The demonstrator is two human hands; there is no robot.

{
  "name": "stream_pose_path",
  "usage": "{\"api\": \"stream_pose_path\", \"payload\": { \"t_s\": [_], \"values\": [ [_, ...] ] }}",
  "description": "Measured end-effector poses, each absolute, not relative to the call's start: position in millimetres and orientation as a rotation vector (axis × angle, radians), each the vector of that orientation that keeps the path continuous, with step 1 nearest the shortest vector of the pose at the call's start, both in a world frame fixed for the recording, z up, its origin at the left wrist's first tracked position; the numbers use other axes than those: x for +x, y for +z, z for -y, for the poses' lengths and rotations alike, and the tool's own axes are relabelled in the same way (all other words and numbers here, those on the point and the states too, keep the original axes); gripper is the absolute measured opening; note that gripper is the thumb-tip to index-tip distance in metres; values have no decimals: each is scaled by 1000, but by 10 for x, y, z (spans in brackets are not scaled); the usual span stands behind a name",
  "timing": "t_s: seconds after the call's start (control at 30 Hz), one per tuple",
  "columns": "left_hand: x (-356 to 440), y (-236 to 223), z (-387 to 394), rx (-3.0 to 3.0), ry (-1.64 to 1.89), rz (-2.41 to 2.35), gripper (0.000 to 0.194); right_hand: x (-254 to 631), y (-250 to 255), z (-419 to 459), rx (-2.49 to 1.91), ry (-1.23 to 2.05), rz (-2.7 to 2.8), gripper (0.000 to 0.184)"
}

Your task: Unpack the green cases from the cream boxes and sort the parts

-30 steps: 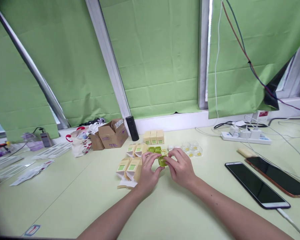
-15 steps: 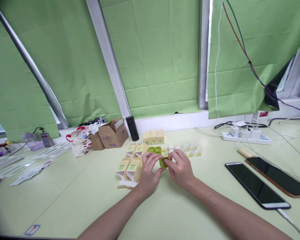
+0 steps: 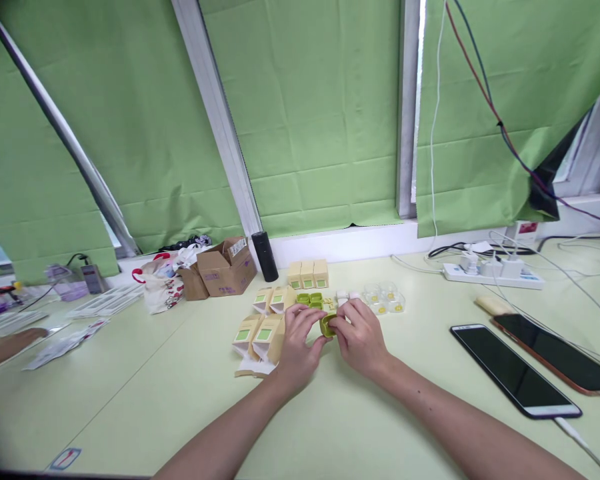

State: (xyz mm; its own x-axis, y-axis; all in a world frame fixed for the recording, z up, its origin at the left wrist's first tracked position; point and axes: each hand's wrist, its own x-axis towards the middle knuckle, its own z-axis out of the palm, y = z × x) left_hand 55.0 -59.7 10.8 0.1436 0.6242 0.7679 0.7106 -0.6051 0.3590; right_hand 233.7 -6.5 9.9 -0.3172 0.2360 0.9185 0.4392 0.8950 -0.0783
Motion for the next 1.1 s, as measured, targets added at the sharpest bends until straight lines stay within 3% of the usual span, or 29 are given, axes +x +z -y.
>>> {"api": "stream_pose_path", "payload": {
  "t_s": [1.1],
  "values": [
    [555, 101, 580, -2225, -1461, 1471, 44, 2320, 99, 68, -501, -226, 1939, 19]
  ]
}}
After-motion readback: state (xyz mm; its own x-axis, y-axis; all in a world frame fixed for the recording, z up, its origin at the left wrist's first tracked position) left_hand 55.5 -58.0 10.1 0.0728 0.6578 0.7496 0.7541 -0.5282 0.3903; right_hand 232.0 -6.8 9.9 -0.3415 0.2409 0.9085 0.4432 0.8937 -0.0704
